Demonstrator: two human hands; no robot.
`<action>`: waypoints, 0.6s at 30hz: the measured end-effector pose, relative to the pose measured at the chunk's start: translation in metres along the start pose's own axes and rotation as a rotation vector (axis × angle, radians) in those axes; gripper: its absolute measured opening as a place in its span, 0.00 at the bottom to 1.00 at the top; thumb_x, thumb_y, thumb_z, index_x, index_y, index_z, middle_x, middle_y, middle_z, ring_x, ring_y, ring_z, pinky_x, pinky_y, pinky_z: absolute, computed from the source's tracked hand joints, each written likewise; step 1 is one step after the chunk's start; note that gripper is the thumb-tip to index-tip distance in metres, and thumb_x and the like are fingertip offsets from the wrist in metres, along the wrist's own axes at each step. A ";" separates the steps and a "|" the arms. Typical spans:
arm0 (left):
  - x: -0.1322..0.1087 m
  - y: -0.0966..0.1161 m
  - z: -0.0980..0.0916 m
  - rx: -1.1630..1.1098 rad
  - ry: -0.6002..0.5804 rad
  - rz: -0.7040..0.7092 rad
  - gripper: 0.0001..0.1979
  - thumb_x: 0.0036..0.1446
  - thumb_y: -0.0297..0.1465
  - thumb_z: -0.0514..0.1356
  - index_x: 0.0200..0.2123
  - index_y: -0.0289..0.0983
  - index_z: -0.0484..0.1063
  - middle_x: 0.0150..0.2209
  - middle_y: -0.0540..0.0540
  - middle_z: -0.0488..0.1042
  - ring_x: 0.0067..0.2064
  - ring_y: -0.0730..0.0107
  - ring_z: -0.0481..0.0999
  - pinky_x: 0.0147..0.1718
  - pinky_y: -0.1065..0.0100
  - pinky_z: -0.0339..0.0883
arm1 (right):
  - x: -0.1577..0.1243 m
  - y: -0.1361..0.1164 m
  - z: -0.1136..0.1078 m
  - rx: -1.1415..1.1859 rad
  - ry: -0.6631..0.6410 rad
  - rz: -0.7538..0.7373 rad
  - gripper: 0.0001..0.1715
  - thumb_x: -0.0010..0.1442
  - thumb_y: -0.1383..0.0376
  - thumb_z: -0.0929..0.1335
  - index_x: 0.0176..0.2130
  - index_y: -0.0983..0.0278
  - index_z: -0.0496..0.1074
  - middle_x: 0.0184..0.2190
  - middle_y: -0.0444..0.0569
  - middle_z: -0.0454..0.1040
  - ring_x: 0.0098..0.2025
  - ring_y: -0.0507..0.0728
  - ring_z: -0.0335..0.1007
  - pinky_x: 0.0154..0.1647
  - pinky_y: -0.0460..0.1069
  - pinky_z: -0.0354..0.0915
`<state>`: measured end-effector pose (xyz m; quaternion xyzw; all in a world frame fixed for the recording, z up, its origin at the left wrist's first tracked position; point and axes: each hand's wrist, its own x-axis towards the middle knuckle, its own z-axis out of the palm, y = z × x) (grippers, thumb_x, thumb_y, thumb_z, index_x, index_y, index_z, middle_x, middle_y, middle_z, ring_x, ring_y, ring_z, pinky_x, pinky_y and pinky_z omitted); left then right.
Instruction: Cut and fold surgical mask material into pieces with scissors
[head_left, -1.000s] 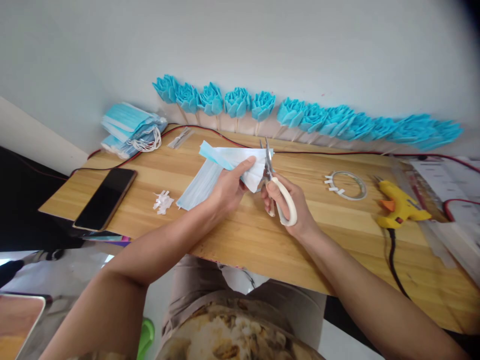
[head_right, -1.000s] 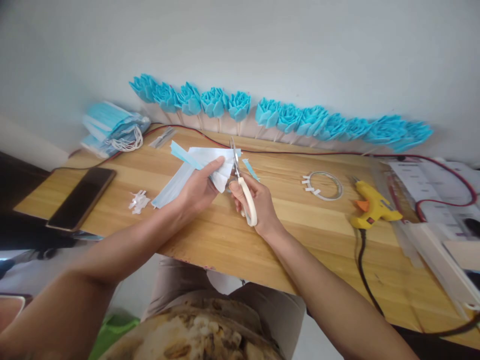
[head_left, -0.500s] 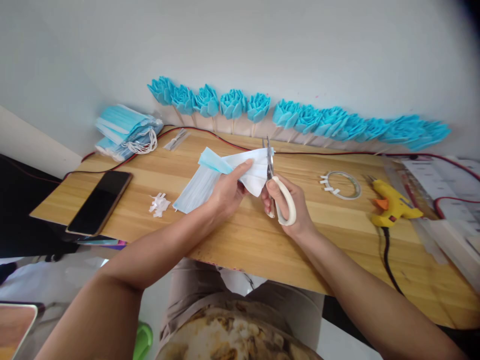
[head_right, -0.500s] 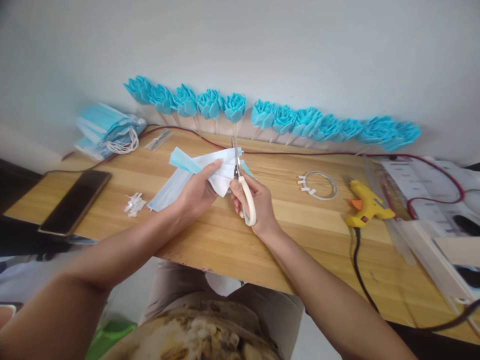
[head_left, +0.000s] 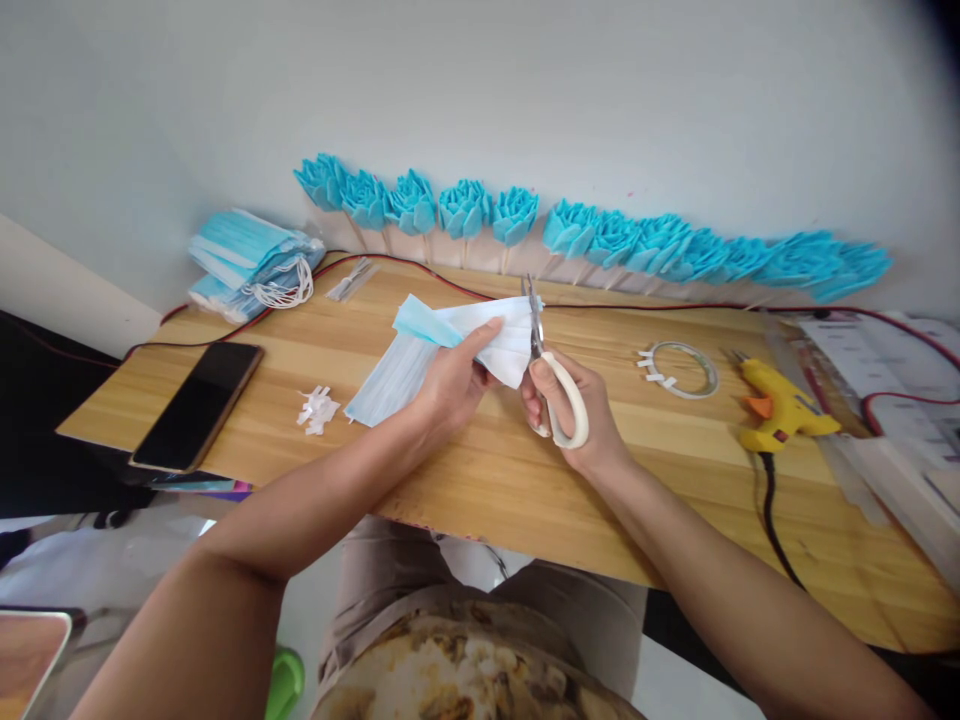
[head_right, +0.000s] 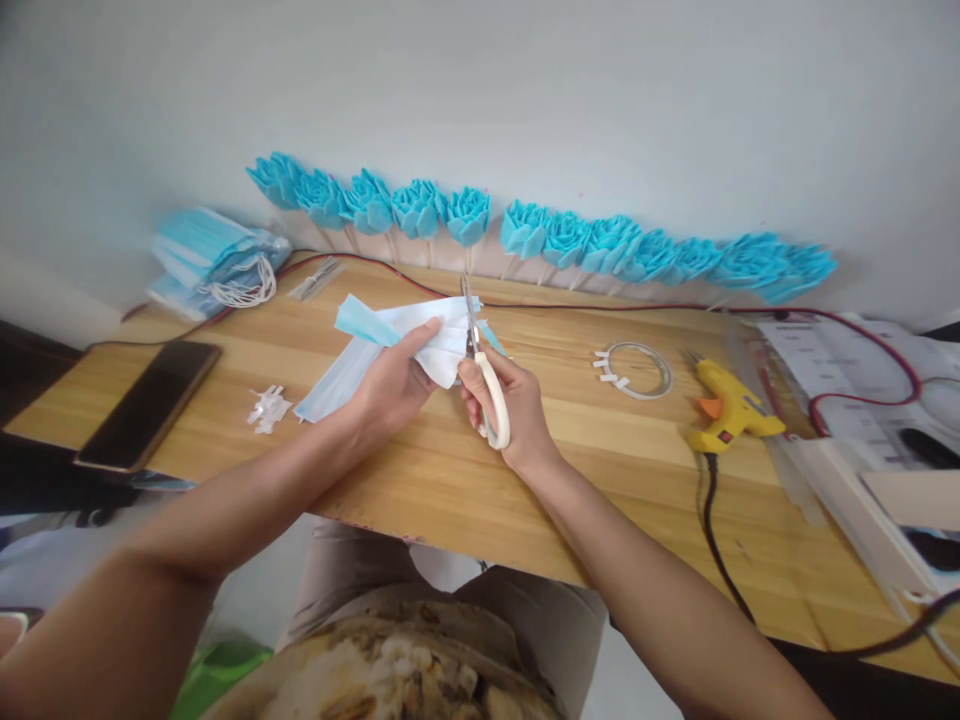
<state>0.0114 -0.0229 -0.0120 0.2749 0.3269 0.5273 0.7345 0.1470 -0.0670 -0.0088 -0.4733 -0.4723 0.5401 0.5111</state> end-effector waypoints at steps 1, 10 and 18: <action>0.000 0.001 0.000 0.000 -0.001 0.019 0.13 0.55 0.38 0.69 0.35 0.34 0.76 0.32 0.44 0.80 0.35 0.65 0.78 0.35 0.65 0.69 | 0.001 0.001 -0.001 0.005 -0.016 0.004 0.30 0.52 0.40 0.75 0.27 0.62 0.68 0.22 0.41 0.66 0.17 0.47 0.60 0.15 0.45 0.54; 0.012 0.021 -0.003 -0.087 0.137 0.192 0.12 0.50 0.29 0.70 0.37 0.34 0.74 0.39 0.45 0.81 0.49 0.61 0.80 0.51 0.63 0.69 | 0.006 0.001 -0.013 0.084 -0.284 0.121 0.33 0.56 0.41 0.73 0.50 0.60 0.74 0.31 0.45 0.71 0.28 0.51 0.66 0.25 0.47 0.62; 0.027 0.038 -0.019 -0.174 0.262 0.272 0.11 0.51 0.30 0.69 0.39 0.36 0.75 0.42 0.46 0.82 0.53 0.63 0.79 0.52 0.66 0.71 | 0.012 -0.010 -0.036 0.055 -0.545 0.200 0.33 0.57 0.44 0.74 0.53 0.61 0.77 0.29 0.45 0.71 0.26 0.51 0.64 0.24 0.48 0.60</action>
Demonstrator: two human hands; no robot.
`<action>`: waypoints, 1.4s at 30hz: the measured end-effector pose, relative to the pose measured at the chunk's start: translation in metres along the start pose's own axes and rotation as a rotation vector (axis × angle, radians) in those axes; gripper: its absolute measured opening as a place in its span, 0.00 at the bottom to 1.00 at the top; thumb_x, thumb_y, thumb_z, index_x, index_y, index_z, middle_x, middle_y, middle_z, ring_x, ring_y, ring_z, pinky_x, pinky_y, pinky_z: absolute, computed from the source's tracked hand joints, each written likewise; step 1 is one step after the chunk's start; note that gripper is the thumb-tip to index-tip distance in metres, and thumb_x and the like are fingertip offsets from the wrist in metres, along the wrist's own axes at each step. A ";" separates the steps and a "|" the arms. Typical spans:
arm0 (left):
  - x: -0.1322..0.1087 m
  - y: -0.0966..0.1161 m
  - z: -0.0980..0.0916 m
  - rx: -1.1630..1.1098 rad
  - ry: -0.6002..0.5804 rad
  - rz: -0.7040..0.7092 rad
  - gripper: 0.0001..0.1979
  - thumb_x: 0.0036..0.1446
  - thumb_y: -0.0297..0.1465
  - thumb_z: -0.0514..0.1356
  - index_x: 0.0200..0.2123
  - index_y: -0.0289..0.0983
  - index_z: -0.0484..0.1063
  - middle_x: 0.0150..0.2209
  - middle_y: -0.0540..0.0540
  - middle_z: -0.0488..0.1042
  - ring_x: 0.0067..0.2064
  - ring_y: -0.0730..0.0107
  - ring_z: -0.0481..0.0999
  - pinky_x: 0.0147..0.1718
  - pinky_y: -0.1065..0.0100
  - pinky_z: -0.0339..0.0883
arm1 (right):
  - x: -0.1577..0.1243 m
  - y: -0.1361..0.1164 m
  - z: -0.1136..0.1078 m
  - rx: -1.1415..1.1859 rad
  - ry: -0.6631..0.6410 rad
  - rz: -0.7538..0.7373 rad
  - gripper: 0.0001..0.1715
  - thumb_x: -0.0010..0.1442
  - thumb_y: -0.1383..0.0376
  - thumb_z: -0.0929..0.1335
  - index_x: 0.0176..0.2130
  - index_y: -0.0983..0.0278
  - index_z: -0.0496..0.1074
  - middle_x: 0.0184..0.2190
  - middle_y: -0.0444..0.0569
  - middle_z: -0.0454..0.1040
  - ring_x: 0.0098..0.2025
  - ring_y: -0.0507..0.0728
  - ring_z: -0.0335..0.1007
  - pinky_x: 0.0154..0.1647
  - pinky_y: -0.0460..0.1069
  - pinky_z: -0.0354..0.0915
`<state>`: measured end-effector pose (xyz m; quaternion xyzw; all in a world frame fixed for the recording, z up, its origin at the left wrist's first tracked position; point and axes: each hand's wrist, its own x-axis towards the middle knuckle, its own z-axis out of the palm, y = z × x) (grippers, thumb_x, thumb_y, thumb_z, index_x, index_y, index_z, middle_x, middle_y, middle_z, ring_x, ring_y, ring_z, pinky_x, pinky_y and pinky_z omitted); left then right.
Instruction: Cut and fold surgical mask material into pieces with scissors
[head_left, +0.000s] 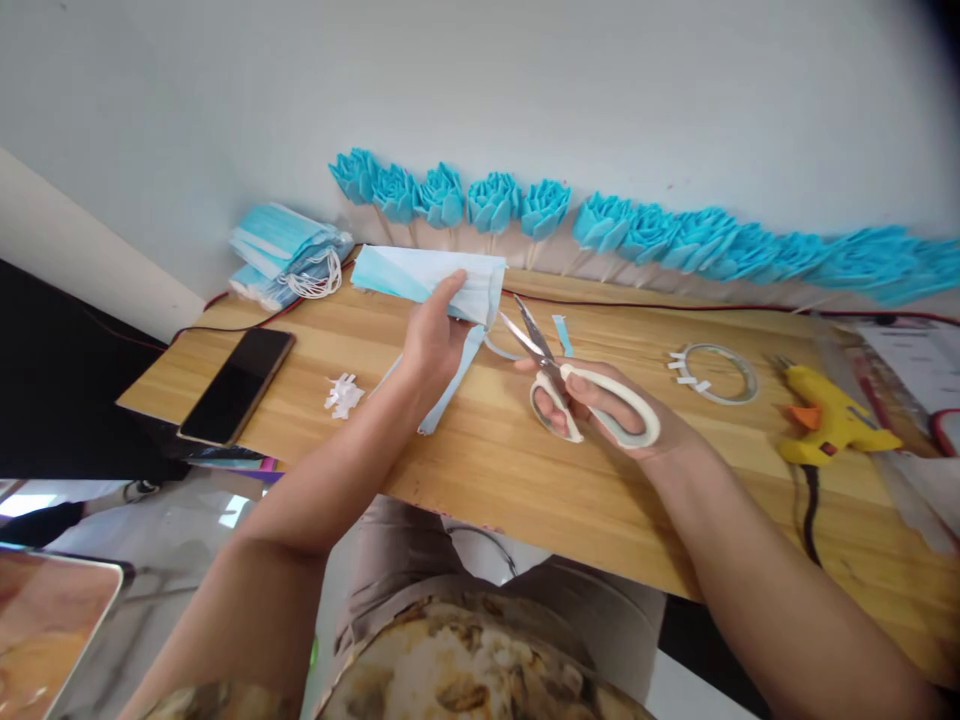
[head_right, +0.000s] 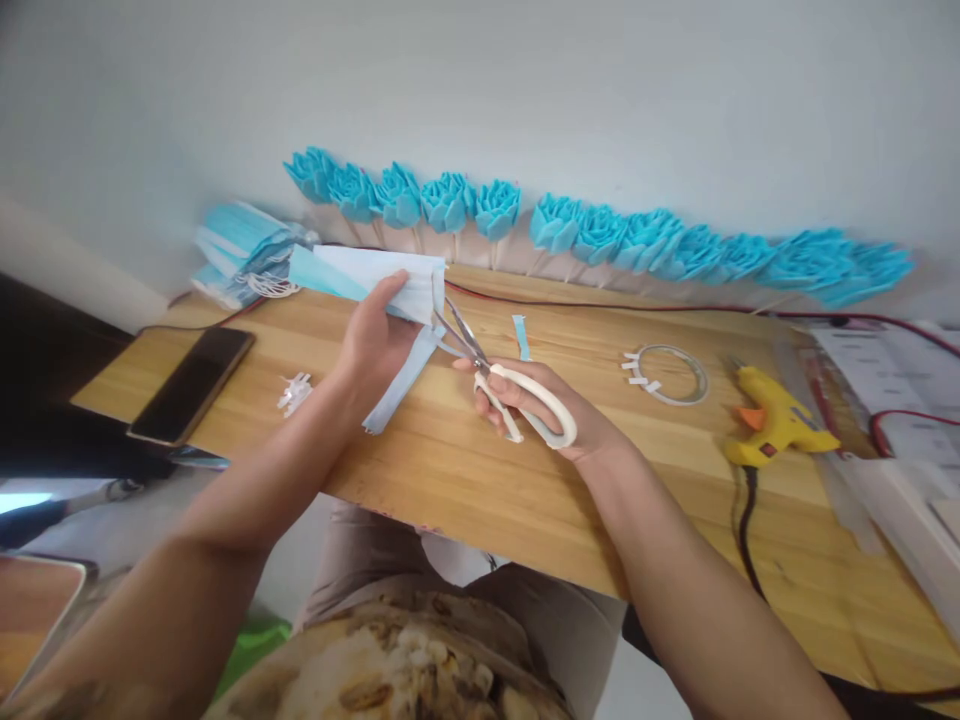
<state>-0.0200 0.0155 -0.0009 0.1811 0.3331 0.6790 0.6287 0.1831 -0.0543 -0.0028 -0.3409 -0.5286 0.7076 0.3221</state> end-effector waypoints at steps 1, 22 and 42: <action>0.001 0.000 -0.001 0.008 0.001 -0.004 0.12 0.51 0.30 0.69 0.40 0.36 0.76 0.43 0.45 0.82 0.54 0.62 0.79 0.52 0.65 0.71 | 0.000 0.000 -0.003 0.005 -0.021 -0.027 0.32 0.58 0.44 0.73 0.53 0.61 0.76 0.28 0.45 0.70 0.26 0.51 0.63 0.24 0.48 0.59; -0.031 -0.016 0.002 0.663 -0.370 0.004 0.21 0.44 0.36 0.74 0.41 0.34 0.77 0.44 0.40 0.82 0.49 0.48 0.81 0.52 0.49 0.73 | 0.012 -0.001 -0.001 -0.174 0.490 -0.280 0.27 0.47 0.64 0.78 0.47 0.57 0.72 0.29 0.39 0.70 0.24 0.48 0.62 0.22 0.47 0.60; -0.022 -0.018 -0.003 0.515 -0.262 0.116 0.15 0.52 0.37 0.69 0.42 0.39 0.78 0.40 0.47 0.81 0.41 0.62 0.78 0.42 0.64 0.70 | 0.014 -0.001 -0.006 -0.244 0.683 -0.332 0.26 0.51 0.59 0.73 0.50 0.56 0.69 0.30 0.40 0.68 0.30 0.52 0.65 0.32 0.49 0.63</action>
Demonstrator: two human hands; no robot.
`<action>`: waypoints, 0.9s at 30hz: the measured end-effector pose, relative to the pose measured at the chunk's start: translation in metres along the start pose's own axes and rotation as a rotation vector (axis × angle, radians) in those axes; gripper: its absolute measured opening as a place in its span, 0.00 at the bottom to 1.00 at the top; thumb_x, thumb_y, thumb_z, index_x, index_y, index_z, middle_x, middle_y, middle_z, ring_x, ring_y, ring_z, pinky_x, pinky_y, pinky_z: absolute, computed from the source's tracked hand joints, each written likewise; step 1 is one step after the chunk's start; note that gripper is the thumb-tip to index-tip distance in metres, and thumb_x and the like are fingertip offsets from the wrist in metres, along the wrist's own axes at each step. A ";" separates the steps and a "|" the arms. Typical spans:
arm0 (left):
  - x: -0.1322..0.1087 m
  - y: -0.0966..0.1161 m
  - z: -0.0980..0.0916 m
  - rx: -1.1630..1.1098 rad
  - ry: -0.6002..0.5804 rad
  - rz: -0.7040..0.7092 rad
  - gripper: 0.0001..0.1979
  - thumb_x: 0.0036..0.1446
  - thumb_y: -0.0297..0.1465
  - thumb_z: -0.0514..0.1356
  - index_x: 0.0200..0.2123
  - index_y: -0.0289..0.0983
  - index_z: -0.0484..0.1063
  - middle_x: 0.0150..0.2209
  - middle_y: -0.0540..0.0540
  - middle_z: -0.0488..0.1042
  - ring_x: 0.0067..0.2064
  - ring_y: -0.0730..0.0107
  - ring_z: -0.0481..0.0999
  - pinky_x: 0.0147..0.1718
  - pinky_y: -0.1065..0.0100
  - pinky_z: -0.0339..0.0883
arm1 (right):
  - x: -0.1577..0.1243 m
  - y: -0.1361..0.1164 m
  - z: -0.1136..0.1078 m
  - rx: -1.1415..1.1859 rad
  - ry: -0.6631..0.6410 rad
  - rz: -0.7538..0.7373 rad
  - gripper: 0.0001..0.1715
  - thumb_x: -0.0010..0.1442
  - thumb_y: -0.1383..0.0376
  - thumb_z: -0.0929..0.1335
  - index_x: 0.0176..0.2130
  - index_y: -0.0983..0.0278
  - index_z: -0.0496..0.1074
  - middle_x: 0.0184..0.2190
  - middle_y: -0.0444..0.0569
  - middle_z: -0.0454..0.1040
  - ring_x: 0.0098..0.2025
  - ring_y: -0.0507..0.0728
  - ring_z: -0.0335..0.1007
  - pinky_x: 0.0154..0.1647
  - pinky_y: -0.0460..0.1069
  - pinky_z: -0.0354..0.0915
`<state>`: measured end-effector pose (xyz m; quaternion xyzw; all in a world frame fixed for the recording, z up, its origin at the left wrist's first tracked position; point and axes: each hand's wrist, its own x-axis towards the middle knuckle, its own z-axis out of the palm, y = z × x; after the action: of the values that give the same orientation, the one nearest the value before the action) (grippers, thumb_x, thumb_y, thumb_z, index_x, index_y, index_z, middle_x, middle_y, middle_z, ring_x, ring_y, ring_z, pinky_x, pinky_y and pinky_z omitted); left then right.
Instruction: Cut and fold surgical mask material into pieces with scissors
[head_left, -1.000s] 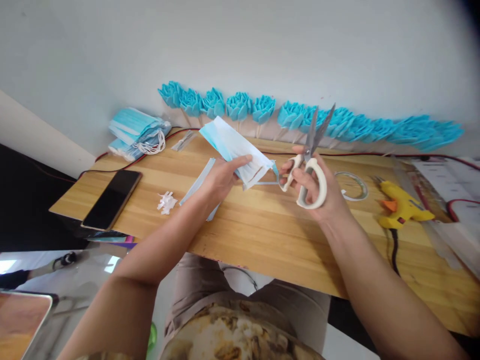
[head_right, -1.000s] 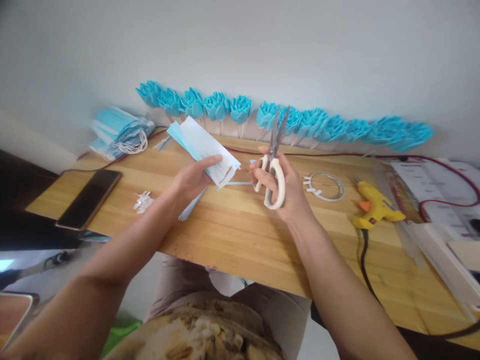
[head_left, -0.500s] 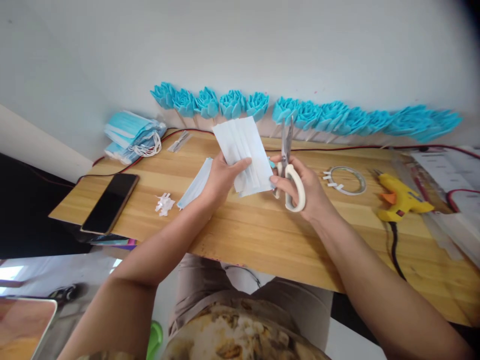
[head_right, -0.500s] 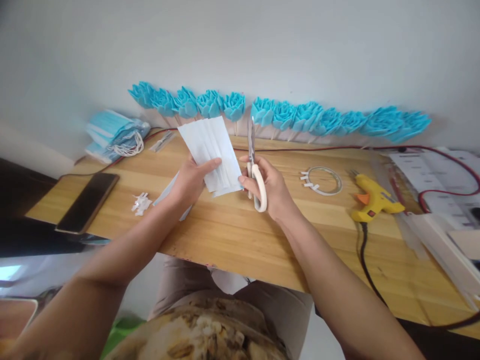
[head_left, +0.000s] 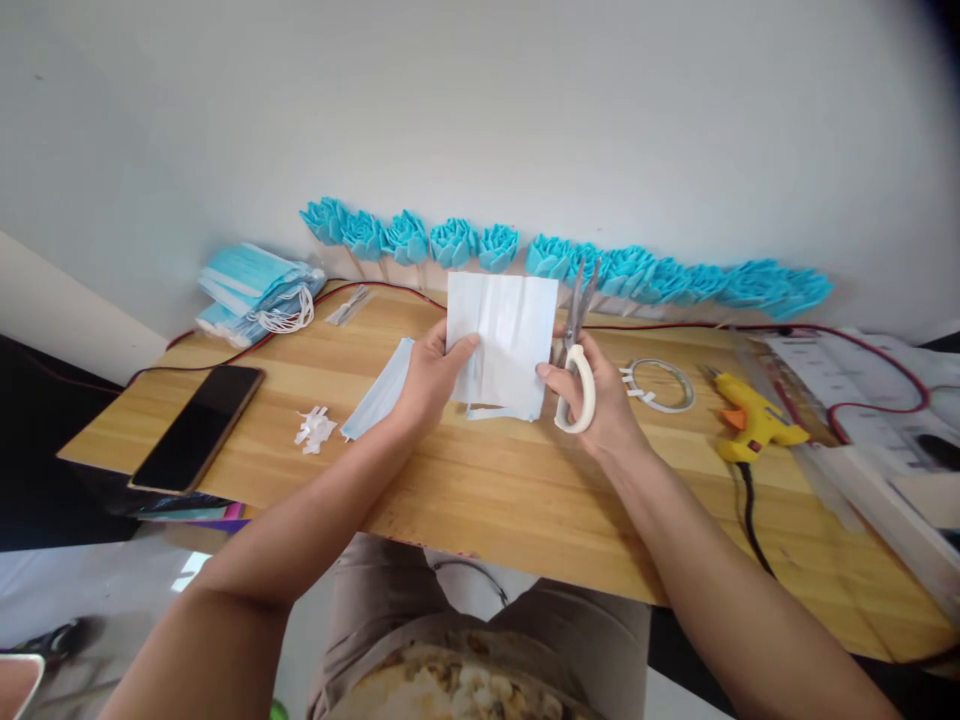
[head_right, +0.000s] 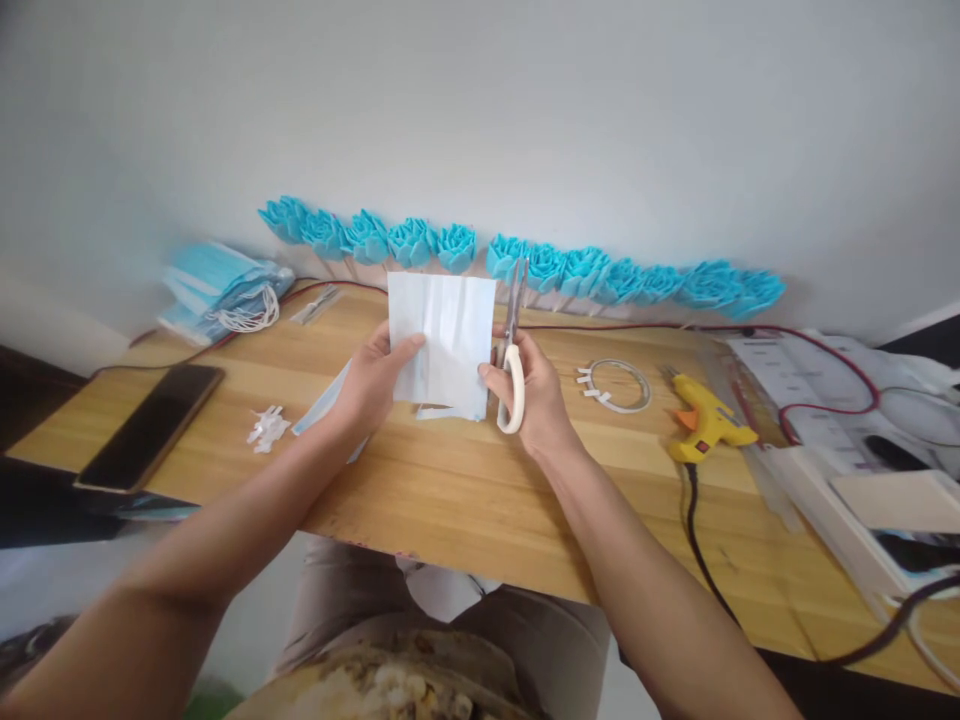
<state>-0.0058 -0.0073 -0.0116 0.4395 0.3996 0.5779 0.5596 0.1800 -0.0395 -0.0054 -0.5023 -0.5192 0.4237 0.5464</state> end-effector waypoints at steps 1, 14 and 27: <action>0.001 0.000 -0.001 -0.009 0.006 0.002 0.14 0.53 0.37 0.68 0.42 0.40 0.77 0.40 0.48 0.81 0.41 0.63 0.78 0.41 0.65 0.70 | 0.000 0.000 0.000 0.000 0.002 0.006 0.26 0.51 0.59 0.73 0.49 0.56 0.69 0.30 0.39 0.67 0.30 0.52 0.64 0.31 0.49 0.63; 0.005 0.004 -0.003 -0.076 0.018 0.030 0.15 0.53 0.40 0.68 0.42 0.40 0.76 0.39 0.49 0.81 0.41 0.64 0.78 0.41 0.67 0.69 | 0.001 0.002 -0.001 0.099 0.035 0.051 0.27 0.49 0.61 0.75 0.49 0.56 0.69 0.32 0.40 0.71 0.30 0.52 0.66 0.32 0.49 0.64; 0.004 0.002 -0.003 -0.094 -0.003 -0.041 0.14 0.55 0.42 0.67 0.40 0.40 0.79 0.37 0.48 0.82 0.40 0.63 0.79 0.43 0.64 0.70 | 0.001 0.001 -0.002 0.100 0.031 0.050 0.24 0.51 0.61 0.76 0.47 0.54 0.71 0.33 0.42 0.72 0.34 0.55 0.70 0.36 0.52 0.69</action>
<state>-0.0098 -0.0034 -0.0101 0.4054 0.3800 0.5838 0.5920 0.1822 -0.0390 -0.0061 -0.4938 -0.4760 0.4548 0.5681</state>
